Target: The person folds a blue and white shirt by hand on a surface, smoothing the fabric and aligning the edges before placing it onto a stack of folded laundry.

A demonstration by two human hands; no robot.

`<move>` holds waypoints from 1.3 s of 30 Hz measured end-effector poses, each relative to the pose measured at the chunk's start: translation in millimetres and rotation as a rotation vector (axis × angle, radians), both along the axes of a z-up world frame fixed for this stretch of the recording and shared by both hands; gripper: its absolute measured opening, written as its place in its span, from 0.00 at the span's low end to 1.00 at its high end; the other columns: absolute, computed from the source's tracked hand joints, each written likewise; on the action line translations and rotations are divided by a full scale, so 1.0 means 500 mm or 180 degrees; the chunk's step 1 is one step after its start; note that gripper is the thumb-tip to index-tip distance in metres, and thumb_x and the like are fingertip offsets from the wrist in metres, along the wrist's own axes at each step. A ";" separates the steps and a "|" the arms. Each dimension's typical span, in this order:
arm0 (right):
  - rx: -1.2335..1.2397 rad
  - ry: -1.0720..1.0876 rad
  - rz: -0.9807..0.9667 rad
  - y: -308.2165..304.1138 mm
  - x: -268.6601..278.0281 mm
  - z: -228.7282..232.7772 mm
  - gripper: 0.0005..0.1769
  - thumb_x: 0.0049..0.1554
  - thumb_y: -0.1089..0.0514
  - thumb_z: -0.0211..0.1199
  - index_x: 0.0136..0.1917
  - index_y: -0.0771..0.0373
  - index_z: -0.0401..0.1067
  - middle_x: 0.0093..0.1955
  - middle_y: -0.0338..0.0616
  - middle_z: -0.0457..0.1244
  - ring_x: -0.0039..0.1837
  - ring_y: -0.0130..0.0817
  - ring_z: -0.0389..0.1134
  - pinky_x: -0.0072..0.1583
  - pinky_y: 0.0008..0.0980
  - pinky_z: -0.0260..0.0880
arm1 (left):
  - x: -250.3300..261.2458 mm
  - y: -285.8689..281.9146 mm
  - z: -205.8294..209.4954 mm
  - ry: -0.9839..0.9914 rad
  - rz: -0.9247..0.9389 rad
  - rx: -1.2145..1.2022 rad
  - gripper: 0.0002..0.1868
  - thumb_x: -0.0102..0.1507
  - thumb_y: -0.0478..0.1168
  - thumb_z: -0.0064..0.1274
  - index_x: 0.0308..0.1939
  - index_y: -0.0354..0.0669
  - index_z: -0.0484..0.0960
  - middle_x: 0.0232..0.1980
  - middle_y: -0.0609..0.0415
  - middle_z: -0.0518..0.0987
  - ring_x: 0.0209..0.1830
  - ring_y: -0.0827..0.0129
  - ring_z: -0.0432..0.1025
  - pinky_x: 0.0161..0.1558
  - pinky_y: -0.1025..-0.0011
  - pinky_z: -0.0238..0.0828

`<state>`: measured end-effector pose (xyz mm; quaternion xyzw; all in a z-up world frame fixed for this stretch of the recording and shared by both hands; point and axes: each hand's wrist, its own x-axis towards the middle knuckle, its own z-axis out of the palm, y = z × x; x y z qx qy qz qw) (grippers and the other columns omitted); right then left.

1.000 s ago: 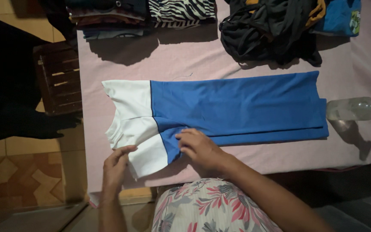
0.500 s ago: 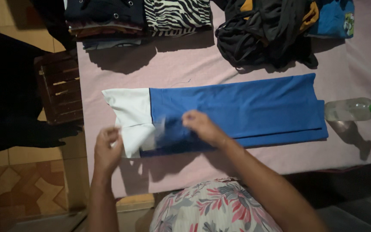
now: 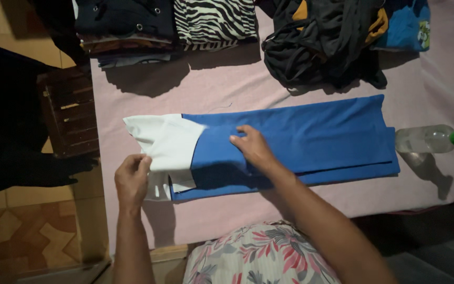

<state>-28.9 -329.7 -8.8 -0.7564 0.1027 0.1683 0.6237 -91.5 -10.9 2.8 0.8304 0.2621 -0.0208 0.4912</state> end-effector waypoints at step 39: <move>-0.0529 -0.0248 0.0459 0.187 0.019 -0.005 0.19 0.62 0.54 0.57 0.63 0.63 0.77 0.48 0.41 0.70 0.49 0.32 0.71 0.51 0.31 0.70 | 0.004 0.059 -0.048 0.0431 0.0702 0.0136 0.16 0.63 0.40 0.54 0.52 0.40 0.87 0.45 0.49 0.86 0.42 0.68 0.81 0.47 0.73 0.75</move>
